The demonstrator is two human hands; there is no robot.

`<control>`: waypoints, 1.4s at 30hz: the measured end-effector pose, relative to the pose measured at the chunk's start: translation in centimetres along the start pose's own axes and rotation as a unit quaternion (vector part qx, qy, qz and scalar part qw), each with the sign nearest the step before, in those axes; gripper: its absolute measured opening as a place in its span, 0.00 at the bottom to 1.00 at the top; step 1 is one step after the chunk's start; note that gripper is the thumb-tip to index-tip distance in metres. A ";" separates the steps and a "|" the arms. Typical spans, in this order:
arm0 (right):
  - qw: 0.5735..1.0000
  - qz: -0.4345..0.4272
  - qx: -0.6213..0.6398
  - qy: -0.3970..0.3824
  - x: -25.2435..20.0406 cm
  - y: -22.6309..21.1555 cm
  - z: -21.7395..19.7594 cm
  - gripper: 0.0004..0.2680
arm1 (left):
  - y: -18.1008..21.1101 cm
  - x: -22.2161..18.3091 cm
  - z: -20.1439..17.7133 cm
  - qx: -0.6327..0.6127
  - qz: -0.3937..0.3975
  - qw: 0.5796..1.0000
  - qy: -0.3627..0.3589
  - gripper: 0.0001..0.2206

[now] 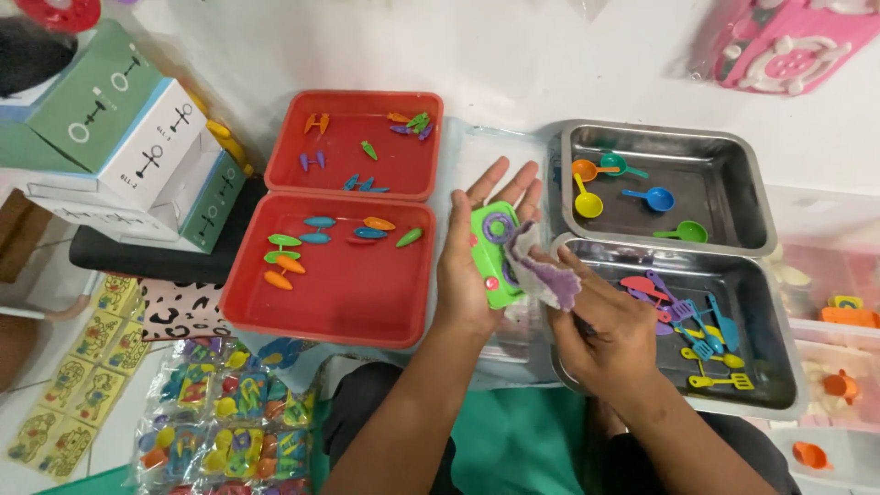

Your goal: Cleaning small plastic toy accessories with a cloth and organizing them into trays and bags.

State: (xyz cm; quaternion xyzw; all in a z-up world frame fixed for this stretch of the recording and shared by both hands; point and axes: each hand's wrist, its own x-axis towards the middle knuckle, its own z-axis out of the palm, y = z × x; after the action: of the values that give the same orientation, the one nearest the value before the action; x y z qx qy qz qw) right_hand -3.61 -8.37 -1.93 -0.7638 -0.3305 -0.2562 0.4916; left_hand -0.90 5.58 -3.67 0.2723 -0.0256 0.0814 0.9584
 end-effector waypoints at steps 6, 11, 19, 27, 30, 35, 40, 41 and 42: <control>0.990 -0.102 -0.048 -0.079 -0.7 -1.8 1.0 0.09 | -0.6 0.8 -2.2 -0.107 0.104 0.987 0.068 0.24; 0.984 -0.103 -0.067 -0.128 -1.4 -2.5 1.9 0.18 | -1.4 0.7 -3.1 -0.136 0.096 0.982 0.084 0.23; 0.992 -0.089 -0.091 -0.004 -0.6 -0.2 1.6 0.07 | -4.0 -1.4 0.3 0.187 0.069 0.980 0.017 0.38; 0.997 -0.044 -0.052 -0.028 -1.1 0.8 0.8 0.07 | -5.4 -0.1 -0.7 0.109 0.029 0.994 0.011 0.42; 0.998 -0.043 -0.014 -0.053 -0.7 -0.3 1.1 0.07 | -3.2 0.5 -1.0 0.088 0.004 0.994 0.059 0.43; 0.997 -0.037 -0.028 -0.055 -1.0 0.6 1.2 0.06 | -3.1 -0.4 -1.1 0.144 -0.037 0.988 0.033 0.49; 0.993 0.074 -0.062 -0.063 -1.4 4.3 0.2 0.06 | -2.2 -2.7 1.5 0.333 -0.024 0.942 -0.030 0.34; 0.993 0.071 -0.062 -0.064 -1.3 4.1 0.2 0.06 | -2.3 -2.5 1.5 0.333 -0.022 0.942 -0.030 0.34; 0.993 0.081 -0.061 -0.066 -1.2 3.8 0.2 0.06 | -2.3 -2.2 1.5 0.314 -0.005 0.949 0.014 0.32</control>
State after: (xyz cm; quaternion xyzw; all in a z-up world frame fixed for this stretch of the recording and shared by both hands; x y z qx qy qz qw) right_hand -1.44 -9.61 -5.07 -0.8318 -0.2831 -0.1841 0.4405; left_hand -2.69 2.54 -3.83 0.5581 0.0161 0.0843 0.8253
